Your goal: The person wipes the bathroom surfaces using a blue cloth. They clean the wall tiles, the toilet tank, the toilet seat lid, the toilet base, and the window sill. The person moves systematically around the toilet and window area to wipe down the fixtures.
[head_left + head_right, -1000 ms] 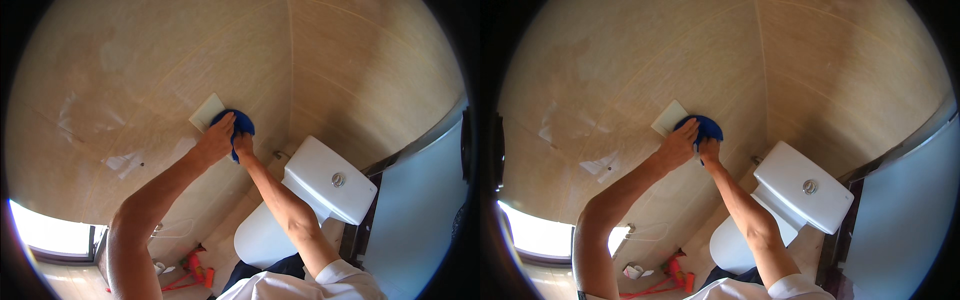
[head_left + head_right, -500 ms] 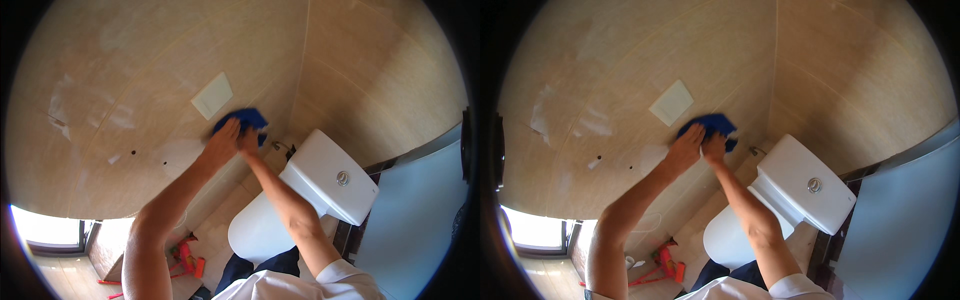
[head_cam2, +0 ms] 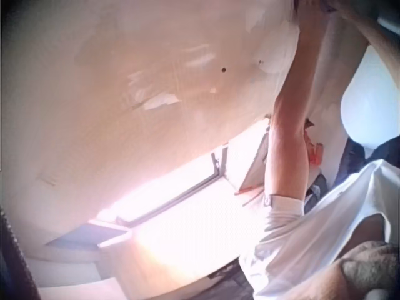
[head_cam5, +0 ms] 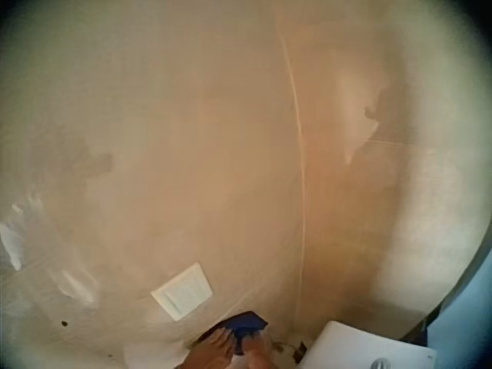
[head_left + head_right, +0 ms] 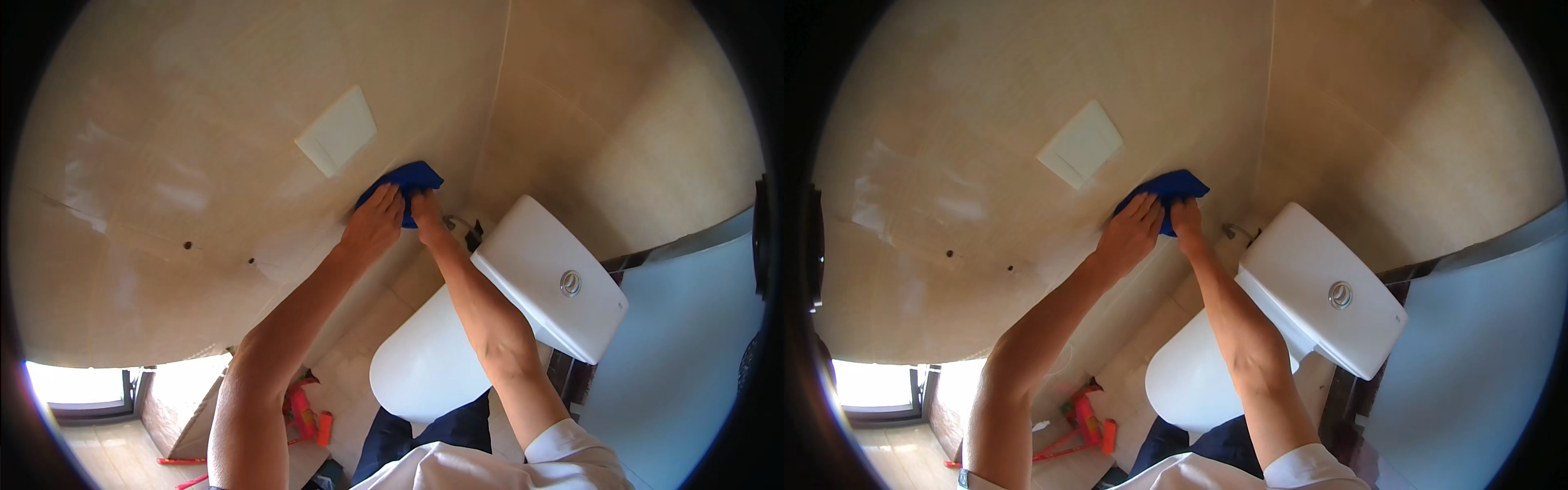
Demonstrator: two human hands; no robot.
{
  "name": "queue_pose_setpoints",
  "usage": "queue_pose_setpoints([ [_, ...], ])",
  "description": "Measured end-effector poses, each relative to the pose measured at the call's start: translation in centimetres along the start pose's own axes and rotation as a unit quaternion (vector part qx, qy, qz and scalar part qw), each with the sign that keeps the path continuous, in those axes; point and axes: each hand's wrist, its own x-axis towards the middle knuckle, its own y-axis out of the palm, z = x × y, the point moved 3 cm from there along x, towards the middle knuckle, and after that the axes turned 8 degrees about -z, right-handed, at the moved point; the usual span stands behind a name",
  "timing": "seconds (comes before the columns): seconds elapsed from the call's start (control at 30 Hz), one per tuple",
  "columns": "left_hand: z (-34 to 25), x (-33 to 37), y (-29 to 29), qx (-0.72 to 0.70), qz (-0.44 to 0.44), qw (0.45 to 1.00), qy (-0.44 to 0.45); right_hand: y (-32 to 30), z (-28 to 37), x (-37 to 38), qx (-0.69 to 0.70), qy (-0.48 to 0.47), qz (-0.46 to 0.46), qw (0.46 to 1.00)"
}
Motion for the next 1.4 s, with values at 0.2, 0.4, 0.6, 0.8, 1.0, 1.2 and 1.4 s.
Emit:
queue_pose_setpoints([
  [0.2, -2.0, -1.5, 2.1, -0.005, 0.056, 0.998, 0.001, 2.6, -2.1, -6.2, 0.269, 0.063, 0.119, 0.954],
  [0.4, -2.3, -7.6, 0.2, -0.041, 0.085, 0.995, 0.014, 6.4, -4.0, -12.4, 0.31, 0.208, 0.068, 0.925],
  [0.6, -1.8, -14.5, -3.9, -0.027, 0.047, 0.998, -0.036, 7.9, -3.5, -16.7, 0.07, 0.137, 0.097, 0.983],
  [0.8, 1.4, -13.4, -10.4, -0.051, -0.021, 0.996, -0.063, 6.8, 3.7, -15.9, -0.031, -0.09, 0.016, 0.995],
  [1.0, 2.1, -10.5, -9.9, -0.047, -0.053, 0.993, -0.096, 5.1, 7.6, -12.8, -0.055, -0.318, -0.04, 0.946],
  [1.2, -0.9, -13.5, -7.1, -0.044, -0.001, 0.996, -0.075, 6.1, 1.1, -15.6, -0.059, -0.287, 0.047, 0.955],
  [1.4, -1.0, -13.4, -6.8, -0.044, 0.019, 0.997, -0.062, 6.6, -0.9, -15.8, -0.056, -0.185, 0.065, 0.979],
])
